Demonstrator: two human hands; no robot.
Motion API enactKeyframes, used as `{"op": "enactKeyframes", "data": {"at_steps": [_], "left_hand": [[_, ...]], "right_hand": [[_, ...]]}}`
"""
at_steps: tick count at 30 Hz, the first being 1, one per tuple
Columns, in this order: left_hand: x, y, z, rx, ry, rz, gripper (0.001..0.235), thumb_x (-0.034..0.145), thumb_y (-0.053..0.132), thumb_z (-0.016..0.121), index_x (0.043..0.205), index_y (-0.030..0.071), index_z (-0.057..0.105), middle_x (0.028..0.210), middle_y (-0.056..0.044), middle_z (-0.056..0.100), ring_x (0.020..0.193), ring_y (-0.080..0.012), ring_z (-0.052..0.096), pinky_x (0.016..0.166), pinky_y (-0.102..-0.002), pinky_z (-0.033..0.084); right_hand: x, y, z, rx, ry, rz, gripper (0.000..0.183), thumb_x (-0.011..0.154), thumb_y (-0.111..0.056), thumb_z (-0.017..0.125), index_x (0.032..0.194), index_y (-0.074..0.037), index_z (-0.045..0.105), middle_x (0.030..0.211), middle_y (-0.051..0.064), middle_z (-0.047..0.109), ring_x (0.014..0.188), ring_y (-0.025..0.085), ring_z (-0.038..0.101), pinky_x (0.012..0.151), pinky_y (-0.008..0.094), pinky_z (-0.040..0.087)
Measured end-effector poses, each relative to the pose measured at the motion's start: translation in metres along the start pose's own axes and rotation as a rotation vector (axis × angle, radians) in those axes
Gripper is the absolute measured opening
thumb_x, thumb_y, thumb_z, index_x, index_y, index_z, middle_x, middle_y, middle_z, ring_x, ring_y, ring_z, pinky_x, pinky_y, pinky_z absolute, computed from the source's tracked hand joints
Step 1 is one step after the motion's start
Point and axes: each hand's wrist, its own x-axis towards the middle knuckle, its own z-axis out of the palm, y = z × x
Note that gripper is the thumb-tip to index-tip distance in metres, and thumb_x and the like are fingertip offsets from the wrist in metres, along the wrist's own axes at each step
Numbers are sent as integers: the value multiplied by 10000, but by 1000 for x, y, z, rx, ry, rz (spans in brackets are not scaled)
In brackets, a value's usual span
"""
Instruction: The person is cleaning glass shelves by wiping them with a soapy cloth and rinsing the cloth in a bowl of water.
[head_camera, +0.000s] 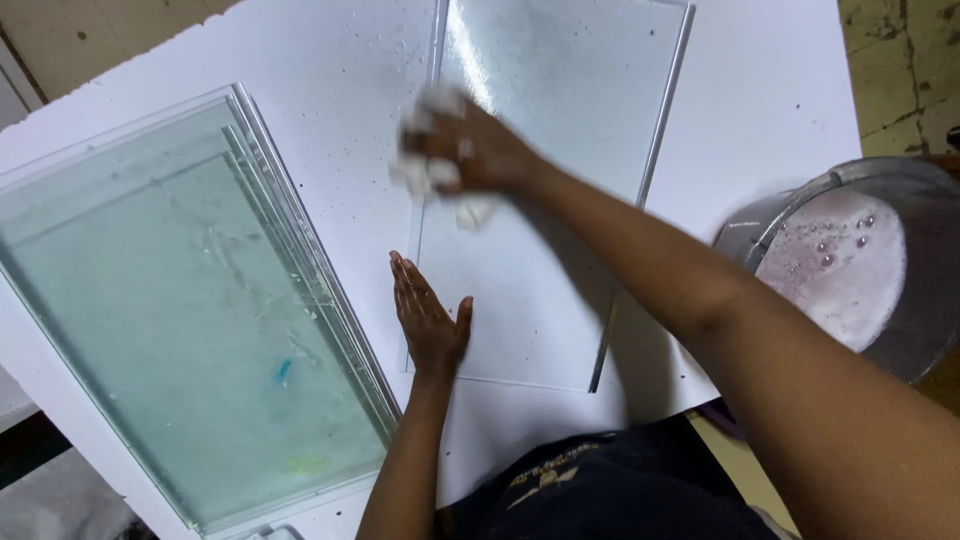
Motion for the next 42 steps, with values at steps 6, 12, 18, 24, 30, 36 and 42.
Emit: {"op": "enactKeyframes", "data": {"at_steps": [6, 12, 18, 24, 30, 36, 42], "left_hand": [[2, 1, 0, -55, 44, 2, 952, 1000, 668, 313, 1602, -31, 76, 1650, -298, 157, 1516, -475, 211, 1184, -608, 268], [-3, -7, 0, -190, 123, 64, 1038, 931, 806, 192, 1605, 18, 146, 1654, -276, 166, 1524, -461, 182, 1210, -597, 176], [-3, -7, -2, -314, 108, 42, 981, 929, 732, 303, 1596, 15, 235, 1647, -257, 234, 1491, -457, 292, 1169, -610, 281], [-1, -1, -14, -211, 174, 111, 829, 1041, 665, 265, 1610, 64, 255, 1675, -170, 263, 1564, -346, 330, 1229, -525, 385], [3, -15, -8, -176, 227, 164, 872, 1009, 672, 237, 1574, 10, 303, 1619, -202, 332, 1472, -404, 368, 1157, -524, 360], [4, -10, -9, -164, 203, 216, 841, 1024, 646, 253, 1560, 3, 333, 1604, -198, 341, 1443, -414, 385, 1141, -543, 357], [-3, 9, -19, -65, 114, 82, 678, 1070, 509, 362, 1566, 50, 306, 1624, -168, 277, 1456, -401, 354, 1130, -579, 367]], "right_hand": [[-26, 25, 29, -53, -41, 135, 599, 1032, -610, 420, 1462, -217, 559, 1475, 46, 587, 1411, 388, 475, 1072, 678, 368], [-103, -192, 2, -202, -100, 249, 653, 1007, -547, 472, 1515, -136, 490, 1528, 130, 516, 1443, 485, 413, 1057, 747, 382], [-165, -132, -55, -514, -310, 690, 788, 768, -567, 761, 1498, -368, 541, 1364, -25, 662, 1344, 404, 531, 1046, 710, 383], [-42, -45, -29, -532, 541, 1165, 584, 964, -369, 828, 1455, -190, 566, 1576, 34, 435, 1522, 231, 383, 1338, 557, 136], [-131, -237, -4, -267, -270, 413, 657, 967, -617, 502, 1576, -412, 362, 1671, -67, 358, 1539, 346, 309, 1168, 708, 233], [-208, -282, -56, -240, -212, 604, 258, 1002, -372, 602, 1224, -269, 686, 1163, -2, 689, 1127, 276, 631, 940, 524, 497], [-187, -308, -216, 501, 870, 1325, 208, 1008, -169, 635, 1108, 9, 676, 1021, 161, 691, 976, 268, 648, 921, 472, 523]]}}
